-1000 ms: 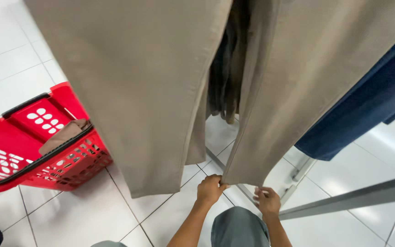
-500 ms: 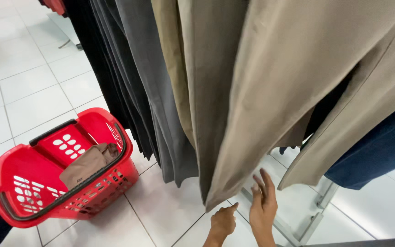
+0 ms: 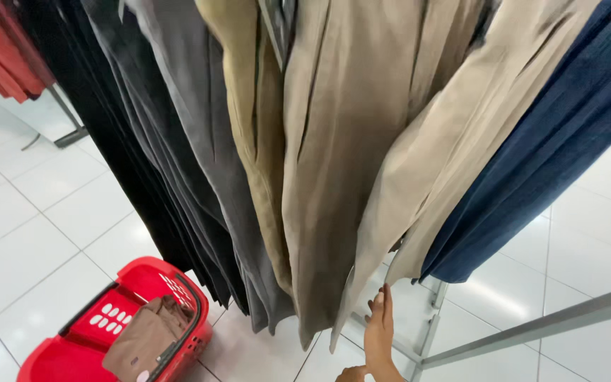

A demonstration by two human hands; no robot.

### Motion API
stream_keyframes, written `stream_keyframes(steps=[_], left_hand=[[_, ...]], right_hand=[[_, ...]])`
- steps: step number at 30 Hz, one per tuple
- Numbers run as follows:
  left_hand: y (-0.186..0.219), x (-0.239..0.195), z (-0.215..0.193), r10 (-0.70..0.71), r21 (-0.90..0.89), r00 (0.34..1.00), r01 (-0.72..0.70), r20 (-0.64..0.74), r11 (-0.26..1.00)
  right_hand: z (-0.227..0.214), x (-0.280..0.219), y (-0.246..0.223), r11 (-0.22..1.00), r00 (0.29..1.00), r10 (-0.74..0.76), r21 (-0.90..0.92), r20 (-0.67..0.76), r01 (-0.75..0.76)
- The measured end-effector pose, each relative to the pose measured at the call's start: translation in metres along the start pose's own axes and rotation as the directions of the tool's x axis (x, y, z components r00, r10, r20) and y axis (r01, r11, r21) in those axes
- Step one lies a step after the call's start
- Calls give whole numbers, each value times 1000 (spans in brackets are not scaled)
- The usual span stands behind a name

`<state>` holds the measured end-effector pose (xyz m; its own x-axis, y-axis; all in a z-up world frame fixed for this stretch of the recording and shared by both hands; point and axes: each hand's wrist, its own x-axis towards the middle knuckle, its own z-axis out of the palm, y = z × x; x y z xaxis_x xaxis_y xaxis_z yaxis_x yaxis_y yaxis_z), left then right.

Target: The person browses a clothing rack, selects a pair of beige pants, and places them into a red shopping basket. They then remove the pants from the basket, unfold them to inspect the waistband and tag, and hang them back on the rack. This process is repeated with another pair of beige pants.

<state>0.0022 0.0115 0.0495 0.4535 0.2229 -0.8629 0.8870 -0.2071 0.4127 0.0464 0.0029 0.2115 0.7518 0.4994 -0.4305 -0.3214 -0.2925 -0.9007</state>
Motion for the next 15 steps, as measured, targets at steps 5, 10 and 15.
stream_keyframes(steps=[5,10,15], left_hand=[[15,-17,21,-27,148,990,6,139,989],[26,-12,15,-503,30,856,510,-120,860],[116,-248,-73,275,543,914,-74,-299,836]], right_hand=[[-12,-46,-91,996,1000,3,94,-27,-1],[-38,-76,-167,995,992,85,-59,91,-79],[-106,-31,-96,985,991,105,-128,-86,-115]])
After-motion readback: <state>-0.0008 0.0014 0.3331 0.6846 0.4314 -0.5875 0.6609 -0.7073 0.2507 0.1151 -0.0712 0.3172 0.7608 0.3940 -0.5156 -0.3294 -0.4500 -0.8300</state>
